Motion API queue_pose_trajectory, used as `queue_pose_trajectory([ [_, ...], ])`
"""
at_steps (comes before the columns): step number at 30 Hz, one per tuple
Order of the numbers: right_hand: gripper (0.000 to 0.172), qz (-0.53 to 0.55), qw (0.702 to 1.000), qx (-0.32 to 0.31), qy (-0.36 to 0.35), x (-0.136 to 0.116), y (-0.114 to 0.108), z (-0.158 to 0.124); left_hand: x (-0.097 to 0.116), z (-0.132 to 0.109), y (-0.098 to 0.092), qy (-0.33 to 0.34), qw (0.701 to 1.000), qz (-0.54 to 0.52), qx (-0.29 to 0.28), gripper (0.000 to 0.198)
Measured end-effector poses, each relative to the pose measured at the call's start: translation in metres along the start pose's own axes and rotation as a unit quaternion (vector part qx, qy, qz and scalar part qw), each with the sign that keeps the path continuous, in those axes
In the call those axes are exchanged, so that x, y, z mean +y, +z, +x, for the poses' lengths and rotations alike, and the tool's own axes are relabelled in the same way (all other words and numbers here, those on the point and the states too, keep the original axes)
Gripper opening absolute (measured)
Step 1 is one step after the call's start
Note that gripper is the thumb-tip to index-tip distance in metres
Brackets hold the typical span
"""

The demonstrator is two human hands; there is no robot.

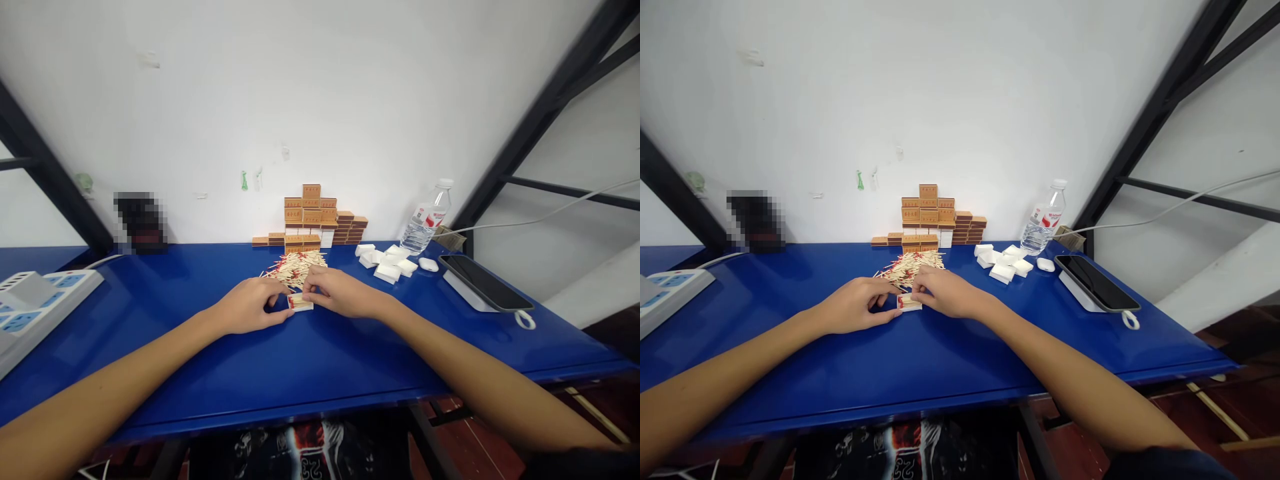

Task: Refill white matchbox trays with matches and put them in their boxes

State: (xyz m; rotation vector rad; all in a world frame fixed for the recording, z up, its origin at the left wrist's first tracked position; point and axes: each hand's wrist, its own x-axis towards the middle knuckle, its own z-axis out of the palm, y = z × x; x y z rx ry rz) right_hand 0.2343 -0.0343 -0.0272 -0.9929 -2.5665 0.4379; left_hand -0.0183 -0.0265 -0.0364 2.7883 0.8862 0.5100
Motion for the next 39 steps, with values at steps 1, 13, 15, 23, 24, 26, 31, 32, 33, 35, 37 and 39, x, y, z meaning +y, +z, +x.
queue_pose_trajectory([
  [1,0.012,-0.004,1.0,-0.001,-0.003,0.0,-0.001,0.0,0.0,0.0,0.0,0.001,1.0,0.0,0.0,0.033],
  [13,0.018,-0.105,0.984,0.058,0.132,0.038,-0.031,-0.008,0.007,0.0,-0.002,-0.003,1.0,0.003,0.03,0.033],
  [15,0.017,-0.103,0.984,0.023,0.145,0.045,-0.03,-0.01,0.007,0.0,-0.001,-0.008,1.0,0.004,-0.002,0.033],
  [23,0.014,-0.074,0.99,-0.008,0.122,0.046,-0.02,-0.007,0.006,-0.001,-0.001,-0.023,1.0,0.007,-0.006,0.035],
  [24,0.015,-0.062,0.992,0.001,0.108,0.041,-0.02,-0.007,0.006,-0.001,-0.001,-0.024,1.0,0.008,-0.005,0.035],
  [26,0.014,-0.03,0.996,0.013,0.083,0.028,-0.019,-0.006,0.005,-0.001,0.0,-0.023,1.0,0.009,-0.004,0.035],
  [31,0.01,0.008,0.999,0.004,0.039,-0.005,-0.013,-0.002,0.003,0.0,0.001,-0.022,1.0,0.011,0.002,0.037],
  [32,0.01,0.009,0.999,0.003,0.033,-0.007,-0.012,-0.001,0.003,0.0,0.001,-0.021,1.0,0.011,0.003,0.037],
  [33,0.011,0.009,0.999,0.009,0.03,-0.007,-0.012,-0.001,0.002,0.0,0.002,-0.02,1.0,0.012,0.005,0.037],
  [35,0.014,-0.003,0.999,0.038,0.035,0.0,-0.014,-0.001,0.002,0.0,0.002,-0.017,1.0,0.013,0.012,0.036],
  [37,0.015,-0.032,0.995,0.074,0.056,0.012,-0.019,-0.002,0.001,0.0,0.003,-0.015,1.0,0.015,0.021,0.036],
  [39,0.012,-0.067,0.99,0.086,0.084,0.027,-0.023,-0.004,0.001,-0.001,0.003,-0.016,0.999,0.016,0.029,0.036],
])
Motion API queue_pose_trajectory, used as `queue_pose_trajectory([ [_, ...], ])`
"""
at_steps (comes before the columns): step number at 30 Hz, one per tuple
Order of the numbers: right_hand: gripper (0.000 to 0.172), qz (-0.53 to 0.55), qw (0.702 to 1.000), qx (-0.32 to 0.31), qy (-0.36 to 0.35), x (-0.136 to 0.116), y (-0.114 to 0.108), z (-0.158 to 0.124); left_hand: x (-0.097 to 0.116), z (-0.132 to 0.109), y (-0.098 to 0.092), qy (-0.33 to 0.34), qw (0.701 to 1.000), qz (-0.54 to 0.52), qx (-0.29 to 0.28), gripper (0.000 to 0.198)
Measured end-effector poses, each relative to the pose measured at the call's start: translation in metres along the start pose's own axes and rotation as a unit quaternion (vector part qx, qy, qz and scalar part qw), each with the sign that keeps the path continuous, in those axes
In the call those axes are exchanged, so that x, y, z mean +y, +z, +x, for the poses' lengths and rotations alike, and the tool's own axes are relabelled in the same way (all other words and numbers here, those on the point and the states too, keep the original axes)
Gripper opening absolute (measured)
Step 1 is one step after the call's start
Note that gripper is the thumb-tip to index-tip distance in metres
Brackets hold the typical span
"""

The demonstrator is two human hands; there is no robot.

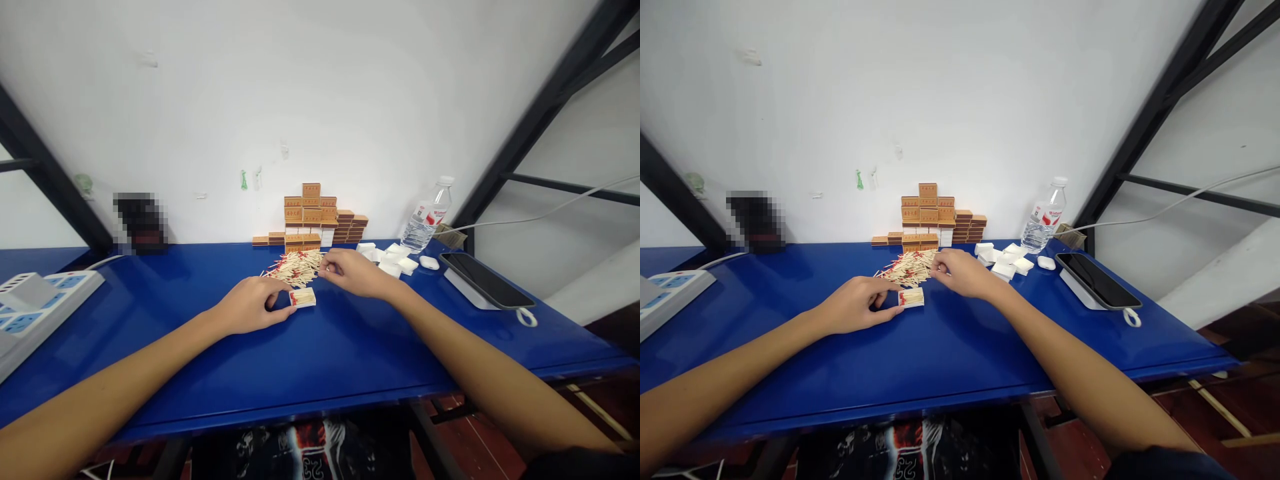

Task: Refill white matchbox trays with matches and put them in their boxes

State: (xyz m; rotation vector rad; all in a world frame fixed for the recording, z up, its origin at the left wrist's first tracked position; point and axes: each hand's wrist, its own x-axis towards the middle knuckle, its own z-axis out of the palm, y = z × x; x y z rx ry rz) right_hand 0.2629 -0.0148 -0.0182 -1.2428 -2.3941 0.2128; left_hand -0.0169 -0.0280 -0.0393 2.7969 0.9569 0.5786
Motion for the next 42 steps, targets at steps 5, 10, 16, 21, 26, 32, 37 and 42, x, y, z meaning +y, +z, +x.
queue_pose_trajectory([
  [5,0.008,-0.041,0.998,-0.039,0.03,0.026,0.0,0.001,0.001,-0.001,-0.002,-0.001,1.0,-0.004,-0.03,0.038],
  [10,0.006,-0.056,0.995,-0.061,0.052,0.03,0.007,0.002,0.003,0.0,-0.003,-0.004,0.999,-0.009,-0.045,0.039],
  [16,0.012,-0.049,0.994,-0.085,0.051,0.031,0.008,0.001,0.002,0.0,-0.003,-0.007,0.999,-0.013,-0.047,0.039],
  [21,0.014,0.025,0.996,-0.08,0.008,0.009,0.004,-0.001,0.003,0.0,-0.004,-0.008,0.999,-0.009,-0.04,0.038],
  [26,0.014,0.099,0.991,-0.086,-0.038,-0.032,0.01,-0.005,0.002,0.0,-0.003,-0.002,0.999,-0.012,-0.039,0.036],
  [32,0.01,0.087,0.992,-0.083,-0.046,-0.039,0.018,-0.005,-0.001,0.0,-0.002,0.003,0.999,-0.016,-0.04,0.035],
  [37,0.011,0.075,0.992,-0.086,-0.06,-0.034,0.016,-0.004,0.001,0.001,-0.004,0.003,0.999,-0.016,-0.043,0.036],
  [42,0.012,0.053,0.993,-0.097,-0.049,-0.033,0.016,-0.005,0.002,0.001,-0.004,0.001,0.999,-0.008,-0.041,0.036],
])
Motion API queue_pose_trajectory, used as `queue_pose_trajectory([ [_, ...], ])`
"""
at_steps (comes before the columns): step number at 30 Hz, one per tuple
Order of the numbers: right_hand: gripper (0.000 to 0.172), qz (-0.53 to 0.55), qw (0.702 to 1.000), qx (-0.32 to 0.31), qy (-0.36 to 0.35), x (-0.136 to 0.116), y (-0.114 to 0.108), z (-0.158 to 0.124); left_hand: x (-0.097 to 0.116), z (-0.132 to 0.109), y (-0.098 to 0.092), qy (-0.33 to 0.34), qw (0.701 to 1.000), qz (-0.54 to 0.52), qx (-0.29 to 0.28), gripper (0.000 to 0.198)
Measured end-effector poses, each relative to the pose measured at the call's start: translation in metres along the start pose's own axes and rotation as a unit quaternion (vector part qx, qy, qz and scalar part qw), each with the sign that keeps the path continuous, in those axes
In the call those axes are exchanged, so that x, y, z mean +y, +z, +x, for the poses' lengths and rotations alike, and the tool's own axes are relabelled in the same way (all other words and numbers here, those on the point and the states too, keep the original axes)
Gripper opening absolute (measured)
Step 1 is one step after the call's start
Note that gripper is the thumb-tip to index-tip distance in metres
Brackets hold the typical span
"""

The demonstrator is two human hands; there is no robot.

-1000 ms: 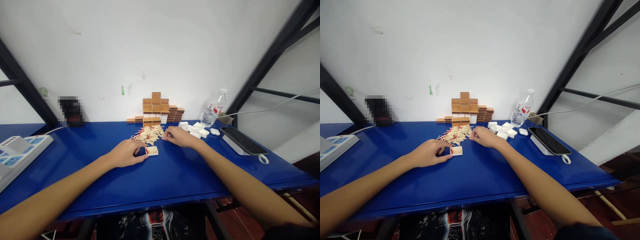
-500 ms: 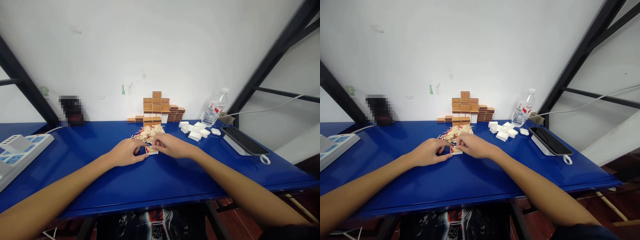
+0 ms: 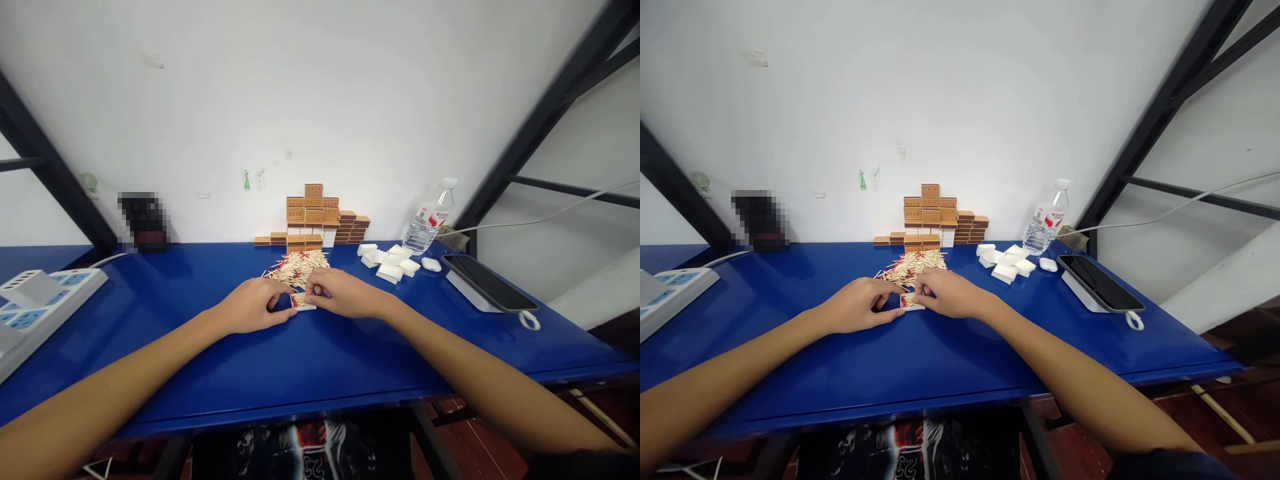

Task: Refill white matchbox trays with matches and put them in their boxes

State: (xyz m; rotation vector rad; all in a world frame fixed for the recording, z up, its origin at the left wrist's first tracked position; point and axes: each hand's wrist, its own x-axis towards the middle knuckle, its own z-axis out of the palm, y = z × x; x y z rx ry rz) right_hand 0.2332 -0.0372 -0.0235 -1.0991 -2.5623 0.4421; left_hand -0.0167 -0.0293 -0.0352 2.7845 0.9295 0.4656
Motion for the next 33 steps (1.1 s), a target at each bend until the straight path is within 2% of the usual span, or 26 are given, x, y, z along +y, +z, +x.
queue_pose_trajectory([
  [8,0.01,0.003,1.0,-0.021,0.006,-0.003,-0.004,-0.001,0.0,0.001,-0.001,0.004,1.0,-0.001,0.0,0.038],
  [12,0.015,0.019,0.998,-0.048,0.021,-0.004,-0.005,-0.001,0.0,0.0,0.0,0.005,1.0,-0.003,0.0,0.038],
  [23,0.016,0.023,1.0,0.008,0.002,-0.004,0.004,0.001,0.0,0.0,-0.001,0.004,1.0,-0.01,-0.001,0.036],
  [28,0.015,0.01,1.0,0.009,-0.028,-0.001,0.006,0.001,0.0,0.0,0.0,0.003,1.0,-0.003,0.003,0.034],
  [33,0.005,0.009,1.0,-0.006,-0.025,0.001,-0.002,0.0,-0.001,0.001,0.0,0.008,1.0,-0.001,0.005,0.036],
])
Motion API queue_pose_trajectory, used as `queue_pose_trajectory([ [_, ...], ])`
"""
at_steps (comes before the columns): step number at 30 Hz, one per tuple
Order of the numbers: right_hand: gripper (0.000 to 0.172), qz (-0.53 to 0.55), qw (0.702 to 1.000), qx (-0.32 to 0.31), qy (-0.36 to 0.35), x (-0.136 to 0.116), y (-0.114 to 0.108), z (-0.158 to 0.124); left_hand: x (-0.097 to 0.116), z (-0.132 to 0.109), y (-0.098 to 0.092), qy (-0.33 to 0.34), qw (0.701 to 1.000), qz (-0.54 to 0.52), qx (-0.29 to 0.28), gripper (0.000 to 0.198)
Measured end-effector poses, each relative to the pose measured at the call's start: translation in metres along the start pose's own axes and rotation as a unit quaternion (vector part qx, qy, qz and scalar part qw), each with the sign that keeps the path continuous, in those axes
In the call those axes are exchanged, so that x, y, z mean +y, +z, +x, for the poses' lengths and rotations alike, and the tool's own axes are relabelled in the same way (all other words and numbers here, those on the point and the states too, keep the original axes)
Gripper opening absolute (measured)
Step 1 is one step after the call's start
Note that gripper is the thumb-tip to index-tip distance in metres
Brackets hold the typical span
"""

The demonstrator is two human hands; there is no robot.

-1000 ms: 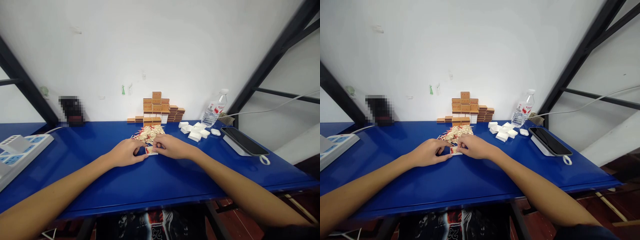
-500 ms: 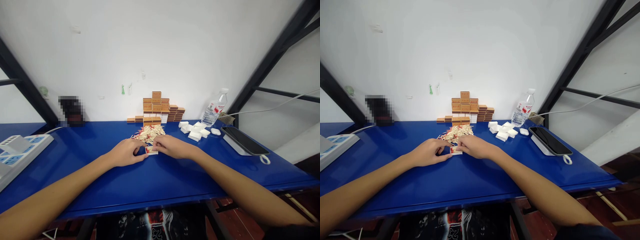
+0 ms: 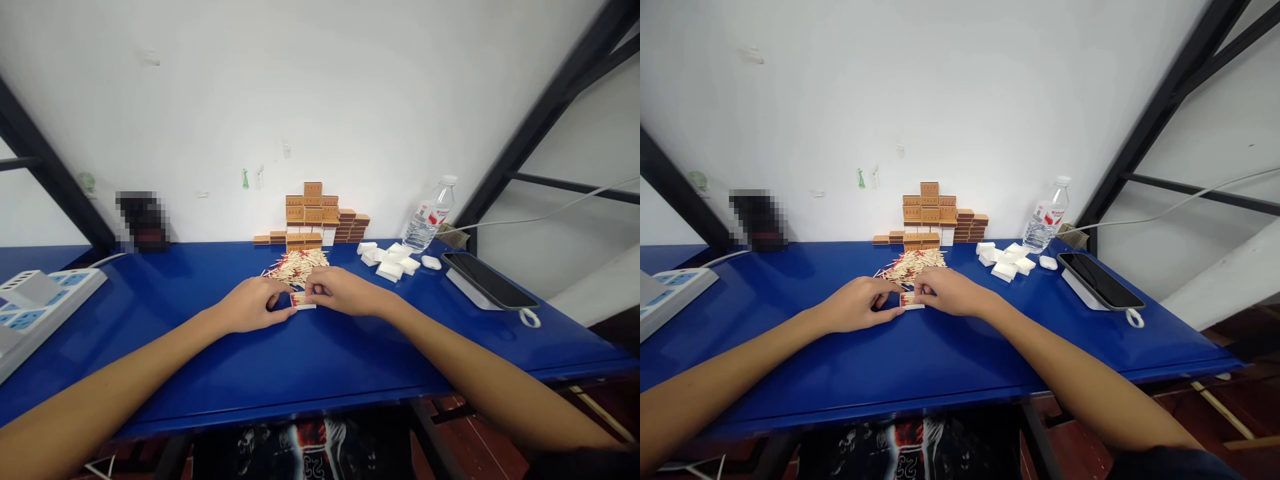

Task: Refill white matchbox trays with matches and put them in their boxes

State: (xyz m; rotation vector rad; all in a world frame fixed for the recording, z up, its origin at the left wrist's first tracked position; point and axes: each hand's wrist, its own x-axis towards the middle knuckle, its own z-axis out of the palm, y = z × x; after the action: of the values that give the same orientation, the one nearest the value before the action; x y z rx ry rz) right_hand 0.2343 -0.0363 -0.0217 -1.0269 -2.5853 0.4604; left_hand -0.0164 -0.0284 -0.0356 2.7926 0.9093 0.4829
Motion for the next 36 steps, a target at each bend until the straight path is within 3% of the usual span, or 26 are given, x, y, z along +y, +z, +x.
queue_pose_trajectory([
  [13,0.011,0.004,1.0,0.019,0.018,-0.003,0.003,0.003,-0.001,-0.001,0.0,-0.006,1.0,-0.001,-0.01,0.036],
  [18,0.016,-0.084,0.989,0.102,0.069,0.017,-0.014,-0.002,0.0,-0.001,0.0,-0.008,1.0,-0.003,-0.011,0.038],
  [22,0.012,-0.135,0.978,0.071,0.145,0.045,-0.023,-0.007,0.0,-0.001,0.001,0.0,1.0,-0.007,0.017,0.037],
  [26,0.015,-0.115,0.979,0.056,0.158,0.062,-0.016,-0.005,0.001,-0.002,0.002,0.008,0.999,-0.007,0.044,0.036],
  [31,0.018,-0.13,0.971,0.082,0.182,0.064,-0.003,0.002,0.0,-0.002,0.002,0.0,1.0,-0.013,0.003,0.036],
  [36,0.017,-0.131,0.97,0.033,0.201,0.061,-0.008,0.001,0.001,-0.002,0.002,0.004,1.0,-0.015,0.004,0.037],
])
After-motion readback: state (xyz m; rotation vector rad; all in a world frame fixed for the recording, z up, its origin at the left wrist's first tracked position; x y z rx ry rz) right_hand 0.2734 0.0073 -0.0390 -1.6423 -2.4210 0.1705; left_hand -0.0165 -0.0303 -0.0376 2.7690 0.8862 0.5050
